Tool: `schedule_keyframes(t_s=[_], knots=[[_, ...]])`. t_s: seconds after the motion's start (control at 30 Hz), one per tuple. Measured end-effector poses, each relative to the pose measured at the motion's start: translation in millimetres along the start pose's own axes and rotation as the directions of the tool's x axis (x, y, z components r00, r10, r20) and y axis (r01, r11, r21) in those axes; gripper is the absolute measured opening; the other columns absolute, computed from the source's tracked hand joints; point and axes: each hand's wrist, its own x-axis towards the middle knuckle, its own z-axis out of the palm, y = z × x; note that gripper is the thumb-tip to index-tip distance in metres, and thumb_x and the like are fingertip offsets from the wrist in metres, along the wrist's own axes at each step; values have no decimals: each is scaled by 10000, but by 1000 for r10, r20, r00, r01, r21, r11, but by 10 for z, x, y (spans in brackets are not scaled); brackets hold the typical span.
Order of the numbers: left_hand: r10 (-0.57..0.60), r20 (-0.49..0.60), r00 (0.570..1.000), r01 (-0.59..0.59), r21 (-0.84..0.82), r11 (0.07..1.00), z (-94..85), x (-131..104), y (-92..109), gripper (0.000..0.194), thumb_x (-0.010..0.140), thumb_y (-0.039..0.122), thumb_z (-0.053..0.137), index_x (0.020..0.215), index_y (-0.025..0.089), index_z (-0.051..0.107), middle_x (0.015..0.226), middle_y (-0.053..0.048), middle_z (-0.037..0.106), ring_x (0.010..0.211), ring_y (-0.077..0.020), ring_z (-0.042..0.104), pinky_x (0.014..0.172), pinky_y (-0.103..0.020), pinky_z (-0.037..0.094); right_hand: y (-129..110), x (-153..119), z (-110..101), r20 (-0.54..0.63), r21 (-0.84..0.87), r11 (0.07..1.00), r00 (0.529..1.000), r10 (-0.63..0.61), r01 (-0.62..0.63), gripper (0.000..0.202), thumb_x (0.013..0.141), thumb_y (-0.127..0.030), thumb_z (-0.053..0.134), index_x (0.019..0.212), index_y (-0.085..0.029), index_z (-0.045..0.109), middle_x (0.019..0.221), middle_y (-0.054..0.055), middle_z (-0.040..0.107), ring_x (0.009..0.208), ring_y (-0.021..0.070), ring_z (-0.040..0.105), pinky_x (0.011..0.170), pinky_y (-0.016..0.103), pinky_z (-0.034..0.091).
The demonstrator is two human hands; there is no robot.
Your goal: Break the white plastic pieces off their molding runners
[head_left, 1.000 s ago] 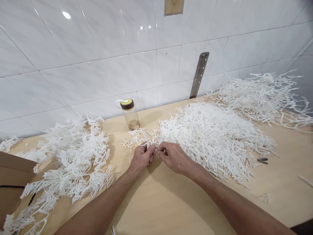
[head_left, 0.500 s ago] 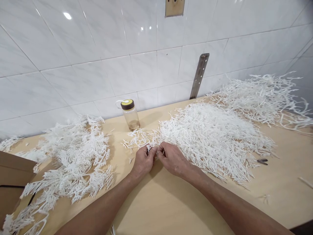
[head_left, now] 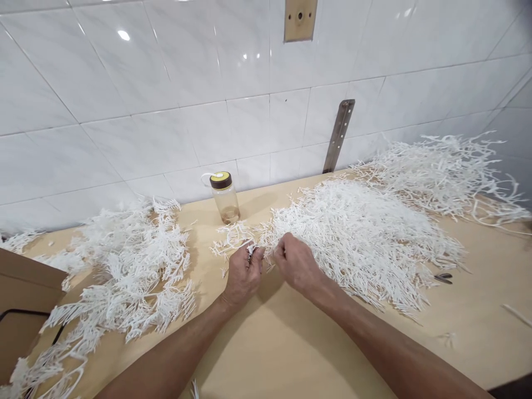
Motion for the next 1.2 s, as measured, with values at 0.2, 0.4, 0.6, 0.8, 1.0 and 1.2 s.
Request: schedule_keyframes(t_s=[0.2, 0.4, 0.6, 0.8, 1.0, 1.2], knots=[[-183, 169, 969, 214, -190, 958, 34, 24, -6, 457, 863, 561, 541, 600, 188, 502, 440, 39, 461, 412, -93, 419, 453, -235, 334, 73, 79, -141, -123, 60, 997, 992, -33, 40, 63, 823, -170, 498, 775, -210, 501, 669, -2, 582, 597, 157, 523, 578, 266, 364], [-328, 225, 918, 388, -324, 863, 46, 89, -81, 429, 809, 575, 620, 707, 162, 563, 450, 49, 488, 359, -64, 367, 376, -201, 241, 162, 107, -116, -196, 36, 994, 976, -95, 104, 39, 865, -191, 497, 852, -199, 533, 734, 11, 612, 617, 159, 540, 620, 283, 390], [-352, 209, 912, 408, -378, 831, 41, 89, -67, 475, 767, 610, 657, 659, 162, 542, 433, 49, 461, 370, -64, 374, 380, -195, 251, 145, 36, -71, -130, 40, 935, 929, -346, 353, 114, 930, -199, 508, 952, -183, 619, 1006, 65, 638, 640, 125, 554, 705, 290, 452], [-370, 199, 907, 420, -425, 802, 33, 95, -74, 487, 743, 605, 691, 627, 168, 509, 448, 45, 459, 385, -62, 357, 384, -199, 238, 106, -18, 30, -36, 76, 900, 903, -428, 430, 98, 894, -143, 579, 961, -195, 627, 1002, 56, 643, 741, 155, 605, 701, 296, 477], [-385, 193, 902, 431, -442, 787, 37, 106, -100, 454, 763, 575, 685, 648, 173, 508, 454, 47, 462, 402, -68, 368, 401, -203, 251, 95, -22, 38, -65, 70, 893, 895, -440, 444, 99, 908, -127, 548, 852, -199, 587, 866, 32, 633, 755, 164, 612, 700, 293, 464], [-348, 199, 916, 401, -423, 812, 32, 97, -67, 457, 752, 549, 692, 601, 180, 468, 447, 57, 418, 421, -63, 333, 429, -209, 240, 79, -35, 60, 9, 56, 881, 882, -471, 470, 145, 930, -118, 481, 815, -200, 508, 834, 23, 579, 716, 153, 560, 650, 281, 420]])
